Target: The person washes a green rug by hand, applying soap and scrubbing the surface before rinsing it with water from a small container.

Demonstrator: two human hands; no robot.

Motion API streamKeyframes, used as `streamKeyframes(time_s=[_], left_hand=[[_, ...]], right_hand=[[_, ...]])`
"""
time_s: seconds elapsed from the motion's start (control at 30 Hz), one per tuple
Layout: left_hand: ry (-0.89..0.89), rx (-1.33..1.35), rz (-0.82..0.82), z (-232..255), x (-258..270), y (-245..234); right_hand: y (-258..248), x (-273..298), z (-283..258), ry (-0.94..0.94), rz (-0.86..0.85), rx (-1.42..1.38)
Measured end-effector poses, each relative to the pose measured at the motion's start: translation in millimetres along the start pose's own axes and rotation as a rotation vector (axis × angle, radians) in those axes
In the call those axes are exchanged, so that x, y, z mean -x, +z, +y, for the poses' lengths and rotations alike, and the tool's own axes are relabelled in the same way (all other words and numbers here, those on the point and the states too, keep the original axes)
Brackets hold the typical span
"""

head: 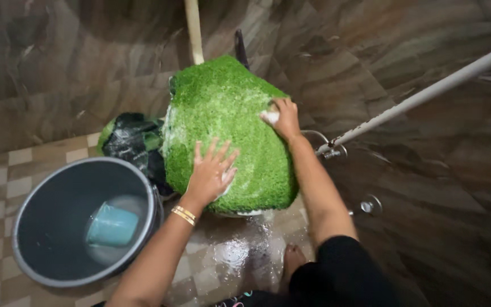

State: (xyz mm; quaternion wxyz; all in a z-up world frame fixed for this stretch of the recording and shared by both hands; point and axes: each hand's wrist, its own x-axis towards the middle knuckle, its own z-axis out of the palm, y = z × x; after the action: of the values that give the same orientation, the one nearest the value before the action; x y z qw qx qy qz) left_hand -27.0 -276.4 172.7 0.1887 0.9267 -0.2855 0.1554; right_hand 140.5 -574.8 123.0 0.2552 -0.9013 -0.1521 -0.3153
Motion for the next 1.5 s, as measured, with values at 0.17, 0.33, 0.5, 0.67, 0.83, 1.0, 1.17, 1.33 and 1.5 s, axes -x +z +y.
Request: streamKeyframes(time_s=[0.17,0.33,0.5,0.67,0.83,1.0,1.17,1.33,1.5], left_hand=[[-0.012,-0.033,-0.072,26,-30,47],[-0.075,0.005,-0.101,54,-57,62],[0.077,-0.057,-0.221,58,-53,40],[0.035,-0.048,-0.269,67,-60,32],[-0.038,-0.039,-0.256,67,-60,40],[-0.005,-0.035,-0.213,61,-56,49],[0.029,-0.043,-0.216,60,-55,47],[0.019,-0.036,-0.189,60,-56,48],[0.006,0.079,-0.262,59,-43,35]], right_hand=[[1,24,-14,0.019,0.018,0.038],[-63,170,-145,0.225,0.045,0.074],[-56,144,-134,0.305,0.235,0.090],[-34,60,-18,0.249,0.262,0.017],[-45,130,-68,0.276,0.221,0.037],[-51,217,-170,0.430,0.232,0.082],[-50,151,-52,0.647,0.350,-0.080],[-38,164,-51,0.408,0.432,-0.045],[-61,226,-139,0.329,0.229,0.059]])
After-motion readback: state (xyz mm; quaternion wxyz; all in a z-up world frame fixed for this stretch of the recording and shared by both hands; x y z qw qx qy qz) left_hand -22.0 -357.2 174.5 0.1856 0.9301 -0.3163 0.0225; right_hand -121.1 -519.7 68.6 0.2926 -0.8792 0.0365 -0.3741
